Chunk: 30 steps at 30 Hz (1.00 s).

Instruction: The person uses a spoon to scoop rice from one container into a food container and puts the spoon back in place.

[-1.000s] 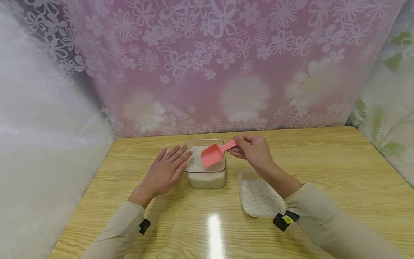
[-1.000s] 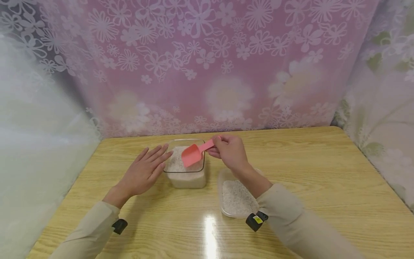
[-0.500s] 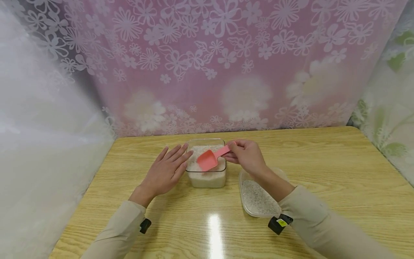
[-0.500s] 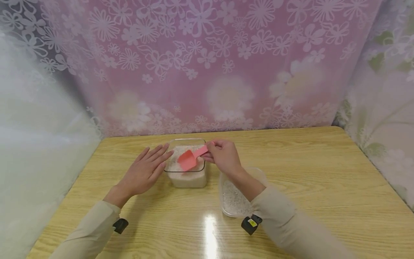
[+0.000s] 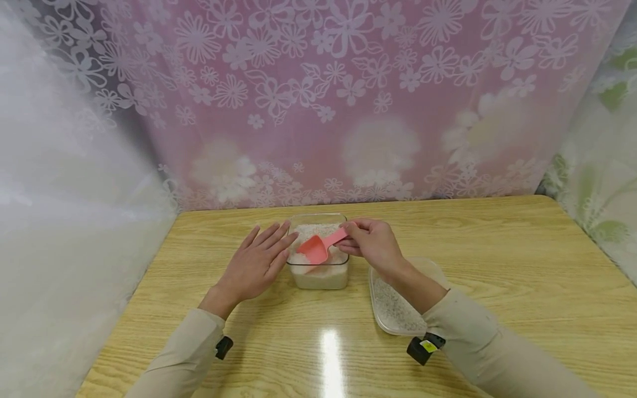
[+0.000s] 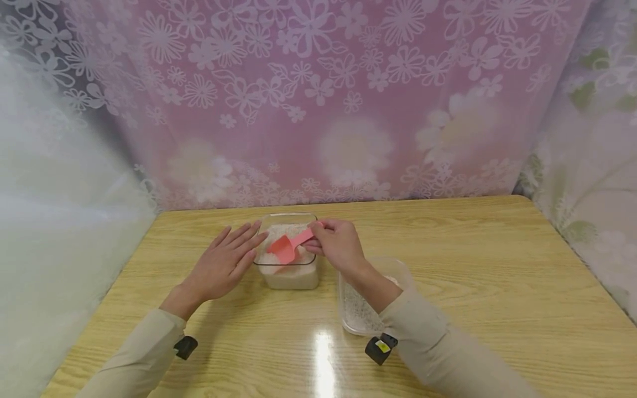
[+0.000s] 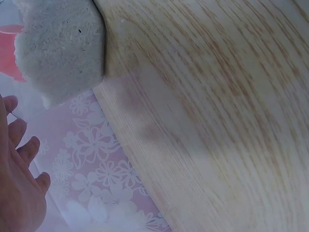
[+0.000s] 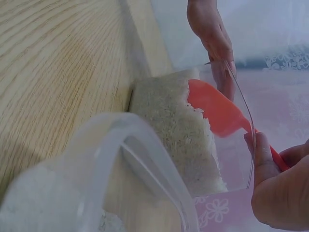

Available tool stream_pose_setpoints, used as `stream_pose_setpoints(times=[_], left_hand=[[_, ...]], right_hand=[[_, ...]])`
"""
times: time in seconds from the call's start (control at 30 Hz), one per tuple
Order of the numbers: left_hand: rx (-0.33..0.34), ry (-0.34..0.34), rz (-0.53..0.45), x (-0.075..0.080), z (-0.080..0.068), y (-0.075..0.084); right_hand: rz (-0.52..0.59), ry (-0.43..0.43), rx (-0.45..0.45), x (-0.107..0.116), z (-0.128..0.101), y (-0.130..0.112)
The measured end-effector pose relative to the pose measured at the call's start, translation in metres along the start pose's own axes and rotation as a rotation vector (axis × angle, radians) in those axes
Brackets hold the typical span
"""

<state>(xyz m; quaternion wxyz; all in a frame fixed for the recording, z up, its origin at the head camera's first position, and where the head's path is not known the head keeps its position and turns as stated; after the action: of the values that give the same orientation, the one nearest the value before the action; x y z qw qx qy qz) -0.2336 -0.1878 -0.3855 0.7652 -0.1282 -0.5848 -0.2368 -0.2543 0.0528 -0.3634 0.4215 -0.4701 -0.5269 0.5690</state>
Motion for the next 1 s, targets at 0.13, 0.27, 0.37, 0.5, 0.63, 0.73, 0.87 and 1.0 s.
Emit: stream_pose_setpoints(times=[0.13,0.27,0.37,0.5,0.63,0.73,0.87,1.0], left_hand=[[0.002,-0.007,-0.002,0.0,0.0,0.0],[0.01,-0.02,-0.008,0.0,0.0,0.001],[0.013,-0.022,-0.007,0.0,0.0,0.0],[0.013,-0.02,-0.01,0.0,0.0,0.0],[0.015,-0.021,-0.014,0.001,0.0,0.001],[0.013,-0.018,-0.018,0.001,0.0,0.001],[0.008,-0.009,-0.024,0.001,0.0,0.001],[0.008,-0.006,-0.025,0.002,-0.001,0.001]], right_hand=[[0.012,0.005,-0.003,0.0,0.0,0.001],[0.034,0.016,-0.019,0.003,-0.001,0.003],[0.073,0.017,-0.026,0.004,-0.003,0.003],[0.136,0.031,-0.042,0.006,-0.004,0.004],[0.176,0.038,-0.056,0.009,-0.005,0.004],[0.199,0.03,-0.067,0.012,-0.006,0.004],[0.252,0.026,-0.095,0.017,-0.006,0.005],[0.323,0.034,-0.137,0.021,-0.006,0.007]])
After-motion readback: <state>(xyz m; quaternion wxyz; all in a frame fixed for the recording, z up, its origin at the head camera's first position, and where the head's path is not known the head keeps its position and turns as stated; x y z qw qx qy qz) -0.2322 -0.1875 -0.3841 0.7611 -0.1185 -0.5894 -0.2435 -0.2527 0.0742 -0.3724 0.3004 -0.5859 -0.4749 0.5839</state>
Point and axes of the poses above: each hand's wrist, its own z-axis towards the middle knuckle, its own x-axis out of the back of the hand, y = z × x, the point moved 4 cm from there along z, towards the middle knuckle, and after that the axes turned 5 degrees about x, right-handed, at the moved point
